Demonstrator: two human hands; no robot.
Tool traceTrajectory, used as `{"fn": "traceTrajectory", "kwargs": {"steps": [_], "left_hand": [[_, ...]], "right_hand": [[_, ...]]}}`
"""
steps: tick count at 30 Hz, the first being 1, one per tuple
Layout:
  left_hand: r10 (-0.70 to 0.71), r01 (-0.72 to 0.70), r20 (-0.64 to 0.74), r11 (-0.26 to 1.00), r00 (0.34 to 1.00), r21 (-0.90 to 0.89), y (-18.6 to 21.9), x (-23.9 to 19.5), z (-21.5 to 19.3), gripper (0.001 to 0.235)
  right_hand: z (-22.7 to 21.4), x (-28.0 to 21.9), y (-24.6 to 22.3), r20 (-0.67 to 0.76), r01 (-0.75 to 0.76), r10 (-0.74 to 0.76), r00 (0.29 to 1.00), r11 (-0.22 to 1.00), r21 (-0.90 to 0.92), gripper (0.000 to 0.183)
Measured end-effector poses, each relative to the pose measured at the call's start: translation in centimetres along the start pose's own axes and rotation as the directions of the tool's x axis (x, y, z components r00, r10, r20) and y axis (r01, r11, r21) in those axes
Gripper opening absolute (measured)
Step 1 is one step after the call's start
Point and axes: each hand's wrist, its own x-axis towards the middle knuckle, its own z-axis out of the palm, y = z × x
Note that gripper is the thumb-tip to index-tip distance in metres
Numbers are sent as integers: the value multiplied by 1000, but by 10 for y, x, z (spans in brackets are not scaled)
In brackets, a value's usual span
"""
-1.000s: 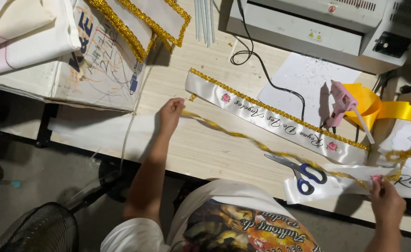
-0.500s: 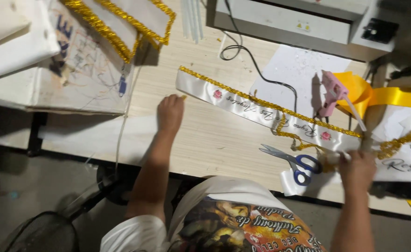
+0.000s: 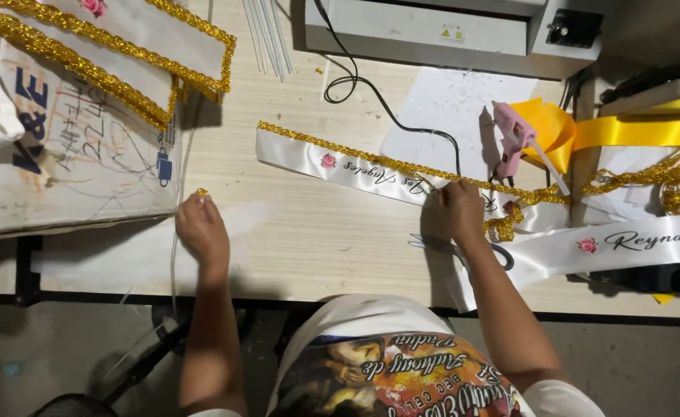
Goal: The person decorates a white sash with gold glitter trim. They use a hot glue gun to apply adhesive to the sash and press the trim onto it. They also use scissors to cut the trim to the desired length.
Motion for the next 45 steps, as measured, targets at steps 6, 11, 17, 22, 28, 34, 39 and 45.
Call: {"fn": "traceTrajectory", "kwargs": {"steps": [6, 11, 17, 22, 28, 34, 39, 45], "left_hand": [[43, 41, 312, 965, 949, -258, 83, -29, 8, 26], [91, 622, 916, 707, 392, -336, 210, -80, 30, 36], [121, 942, 953, -226, 278, -246, 230, -67, 64, 15], [-52, 866, 940, -374, 337, -332, 198, -23, 54, 12], [-229, 771, 893, -452, 387, -449, 149, 22, 39, 15], [-316, 711, 839, -447, 442, -543, 129, 40, 39, 19], [-300, 701, 831, -446, 468, -556, 123, 31, 49, 21], [-353, 717, 804, -371, 479, -590, 135, 49, 16, 19]], "right_hand": [[-37, -15, -40, 126, -160, 120, 985, 909, 386, 15], [-39, -29, -99, 95, 29, -78, 992, 900, 434, 19], [-54, -31, -103, 154, 105, -212, 965, 850, 516, 30], [-32, -47, 5, 211, -13, -164, 964, 759, 651, 19], [-88, -84, 128, 156, -72, -49, 987, 725, 685, 14], [-161, -129, 200, 286, -601, 545, 788, 580, 550, 21], [-171, -171, 261, 337, -568, 490, 804, 468, 677, 21], [-143, -206, 302, 728, -821, 414, 546, 437, 367, 31]]}}
